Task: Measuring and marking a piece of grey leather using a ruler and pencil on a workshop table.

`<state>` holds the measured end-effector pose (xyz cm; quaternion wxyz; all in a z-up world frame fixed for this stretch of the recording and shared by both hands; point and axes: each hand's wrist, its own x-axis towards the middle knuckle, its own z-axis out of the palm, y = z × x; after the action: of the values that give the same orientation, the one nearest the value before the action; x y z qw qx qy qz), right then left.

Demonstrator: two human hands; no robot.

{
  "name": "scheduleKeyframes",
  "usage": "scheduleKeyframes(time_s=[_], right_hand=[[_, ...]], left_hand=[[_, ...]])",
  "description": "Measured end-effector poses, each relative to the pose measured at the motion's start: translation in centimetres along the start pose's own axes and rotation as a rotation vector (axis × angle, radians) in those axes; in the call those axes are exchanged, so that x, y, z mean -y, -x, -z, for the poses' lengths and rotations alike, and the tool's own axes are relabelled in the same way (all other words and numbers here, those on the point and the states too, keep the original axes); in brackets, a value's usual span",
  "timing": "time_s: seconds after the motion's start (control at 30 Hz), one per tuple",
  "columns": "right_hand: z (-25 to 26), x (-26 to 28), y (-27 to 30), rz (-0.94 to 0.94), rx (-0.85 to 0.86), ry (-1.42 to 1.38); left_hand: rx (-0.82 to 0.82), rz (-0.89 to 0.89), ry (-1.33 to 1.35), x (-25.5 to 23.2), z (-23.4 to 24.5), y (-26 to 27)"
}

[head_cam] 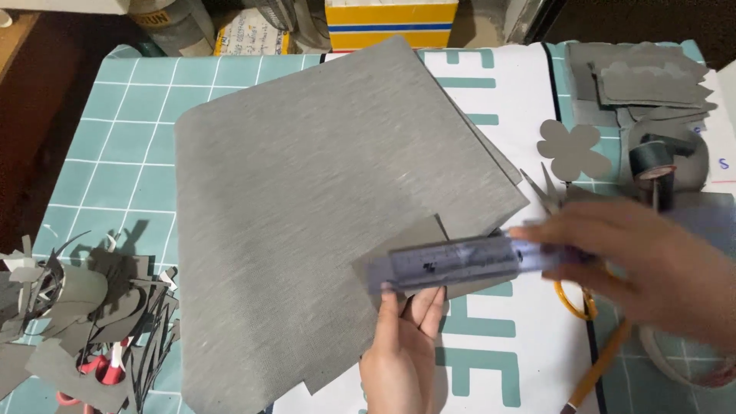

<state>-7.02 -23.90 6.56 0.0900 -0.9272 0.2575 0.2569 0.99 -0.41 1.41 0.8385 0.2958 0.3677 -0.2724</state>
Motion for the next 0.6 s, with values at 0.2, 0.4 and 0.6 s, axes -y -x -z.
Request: scheduleKeyframes(time_s=[0.2,0.4,0.6], right_hand=[[1.7,0.4,-4.4,0.015,0.021,-0.007],[1.2,1.7,-6.7,0.023,0.043,-0.02],[0.3,1.5,-8.6,0.029,0.056,-0.028]], left_hand=[[-0.044,-0.019,0.024,-0.8,-2.5,1.2],[-0.085,-0.036,0.04,0.4,-0.4,-1.4],[-0.118,-0.051,0.06,-0.6,-2.4,-0.3]])
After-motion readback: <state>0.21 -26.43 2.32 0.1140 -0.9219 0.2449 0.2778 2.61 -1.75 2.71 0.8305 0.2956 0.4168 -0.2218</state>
